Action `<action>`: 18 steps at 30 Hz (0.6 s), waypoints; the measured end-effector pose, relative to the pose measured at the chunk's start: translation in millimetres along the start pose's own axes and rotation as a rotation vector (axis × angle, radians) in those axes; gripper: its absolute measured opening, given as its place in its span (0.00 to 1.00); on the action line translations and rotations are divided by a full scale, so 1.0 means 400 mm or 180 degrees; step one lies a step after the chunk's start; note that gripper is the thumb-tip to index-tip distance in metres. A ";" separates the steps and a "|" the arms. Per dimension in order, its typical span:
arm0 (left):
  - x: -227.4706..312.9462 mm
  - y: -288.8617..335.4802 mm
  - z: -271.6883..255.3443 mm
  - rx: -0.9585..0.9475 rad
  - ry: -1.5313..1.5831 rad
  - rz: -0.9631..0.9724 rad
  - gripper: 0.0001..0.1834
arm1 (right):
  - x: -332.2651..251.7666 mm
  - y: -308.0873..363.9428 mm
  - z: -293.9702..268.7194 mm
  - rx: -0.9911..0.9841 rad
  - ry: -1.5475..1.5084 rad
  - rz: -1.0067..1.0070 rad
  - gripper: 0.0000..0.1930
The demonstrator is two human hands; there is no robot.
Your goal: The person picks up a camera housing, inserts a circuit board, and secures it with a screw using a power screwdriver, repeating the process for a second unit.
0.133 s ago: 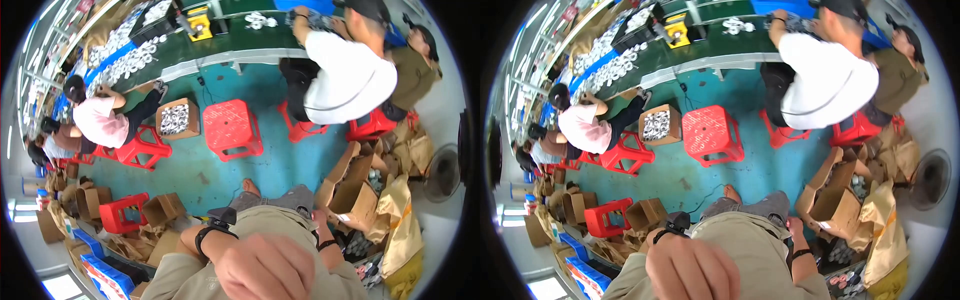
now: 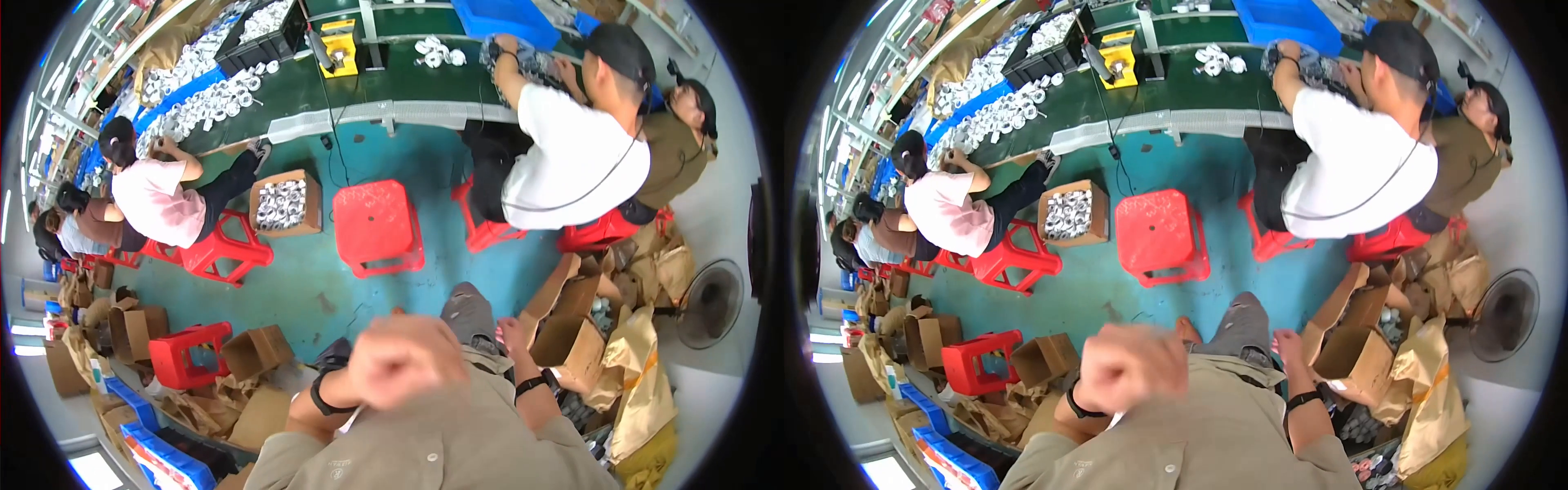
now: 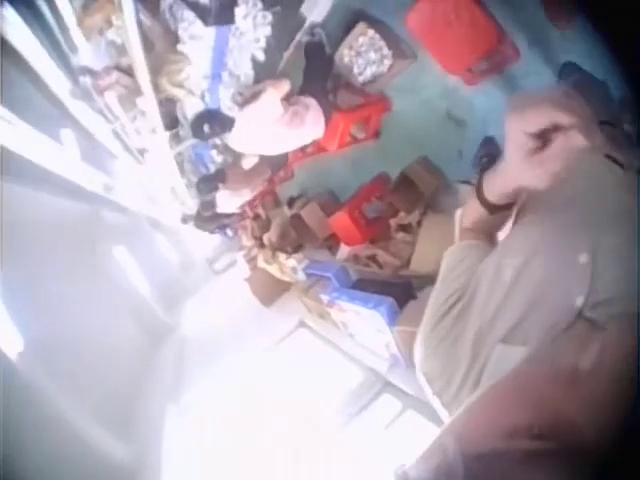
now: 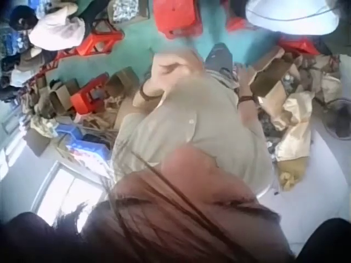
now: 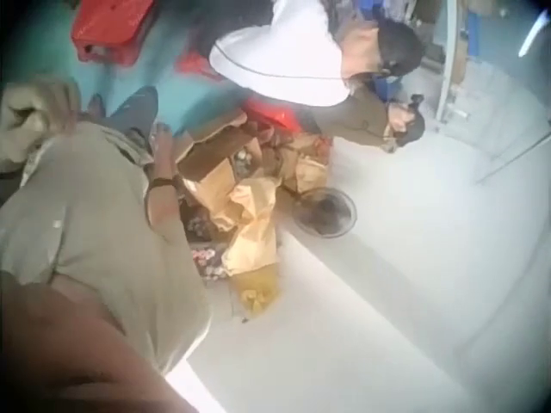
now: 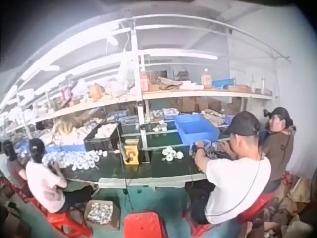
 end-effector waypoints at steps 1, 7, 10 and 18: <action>-0.056 0.022 -0.137 0.0481 -0.0101 -0.0521 0.14 | -0.123 -0.031 0.118 -0.0153 0.0085 -0.0211 0.12; -0.258 0.347 -0.618 0.2436 -0.1265 -0.2626 0.13 | -0.671 -0.131 0.462 -0.0612 0.0252 -0.1515 0.16; -0.196 0.377 -0.780 0.2855 -0.1253 -0.2538 0.11 | -0.928 -0.214 0.679 -0.0899 0.0230 -0.2043 0.19; -0.140 -0.049 -1.185 0.3334 -0.2019 -0.2327 0.12 | -1.557 -0.653 0.925 0.0939 -0.1073 -0.1990 0.25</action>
Point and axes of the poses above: each hand's wrist, its own y-axis away from the middle knuckle, its own z-axis out of the palm, x = y × z, the point moved 8 cm from there along -y, towards the middle knuckle, and after that the axes turned 3 degrees about y, right-handed, at the moved point
